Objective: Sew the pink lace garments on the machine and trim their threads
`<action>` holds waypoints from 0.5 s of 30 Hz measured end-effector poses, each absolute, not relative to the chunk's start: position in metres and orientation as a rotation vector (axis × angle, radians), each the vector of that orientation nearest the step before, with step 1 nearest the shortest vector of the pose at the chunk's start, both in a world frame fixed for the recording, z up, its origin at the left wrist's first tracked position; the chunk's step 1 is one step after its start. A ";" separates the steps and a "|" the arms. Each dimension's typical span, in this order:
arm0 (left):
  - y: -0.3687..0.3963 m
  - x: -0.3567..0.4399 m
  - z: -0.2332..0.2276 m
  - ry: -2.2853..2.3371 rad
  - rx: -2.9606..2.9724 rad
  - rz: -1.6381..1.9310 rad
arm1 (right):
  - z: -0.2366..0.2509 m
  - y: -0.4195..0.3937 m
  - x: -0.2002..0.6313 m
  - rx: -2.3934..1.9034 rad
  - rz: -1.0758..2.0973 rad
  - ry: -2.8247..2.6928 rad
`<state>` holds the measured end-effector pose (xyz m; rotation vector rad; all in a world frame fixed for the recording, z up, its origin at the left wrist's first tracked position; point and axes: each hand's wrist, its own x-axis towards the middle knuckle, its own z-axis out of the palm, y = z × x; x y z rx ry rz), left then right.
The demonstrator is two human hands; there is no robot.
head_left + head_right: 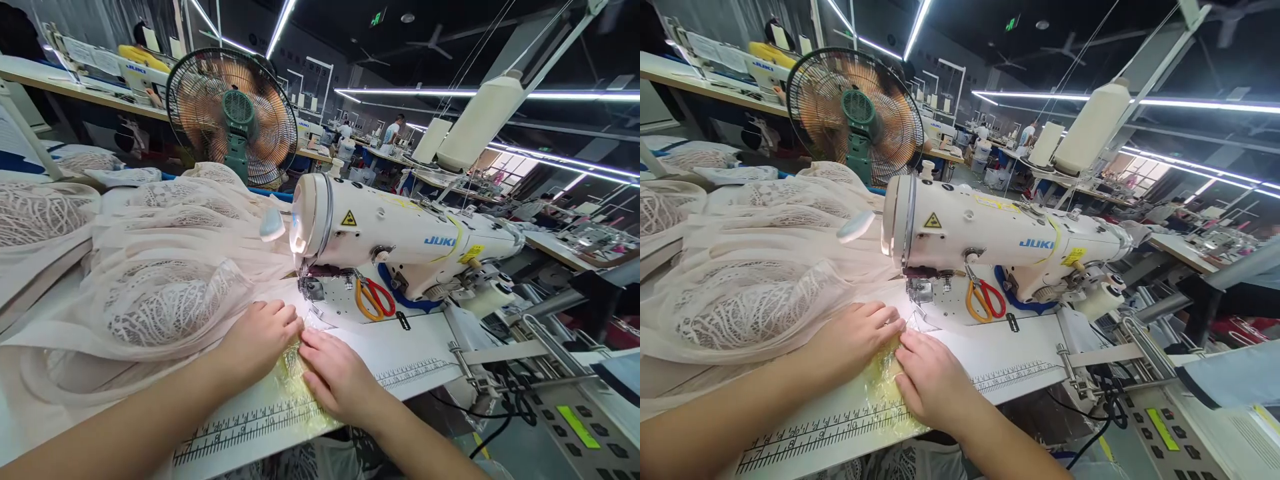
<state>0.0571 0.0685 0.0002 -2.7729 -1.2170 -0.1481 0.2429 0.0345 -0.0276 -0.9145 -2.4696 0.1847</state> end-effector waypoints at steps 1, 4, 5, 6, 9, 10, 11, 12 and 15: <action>0.069 0.056 0.002 -1.218 -2.785 -0.143 | -0.028 0.034 0.244 -0.915 0.188 -2.465; 0.069 0.054 0.006 -1.200 -2.814 -0.118 | -0.029 0.034 0.245 -0.921 0.198 -2.457; 0.069 0.053 0.006 -1.193 -2.815 -0.105 | -0.029 0.035 0.245 -0.924 0.201 -2.456; 0.069 0.053 0.007 -1.187 -2.812 -0.089 | -0.029 0.035 0.245 -0.925 0.205 -2.455; 0.071 0.051 0.006 -1.158 -2.801 -0.063 | -0.029 0.035 0.246 -0.921 0.213 -2.455; 0.072 0.050 0.005 -1.146 -2.800 -0.068 | -0.029 0.035 0.246 -0.918 0.215 -2.457; 0.074 0.048 0.004 -1.133 -2.801 -0.079 | -0.028 0.035 0.246 -0.915 0.215 -2.458; 0.075 0.047 0.002 -1.122 -2.801 -0.091 | -0.028 0.036 0.246 -0.914 0.217 -2.458; 0.081 0.043 -0.002 -1.099 -2.801 -0.091 | -0.028 0.036 0.246 -0.917 0.219 -2.456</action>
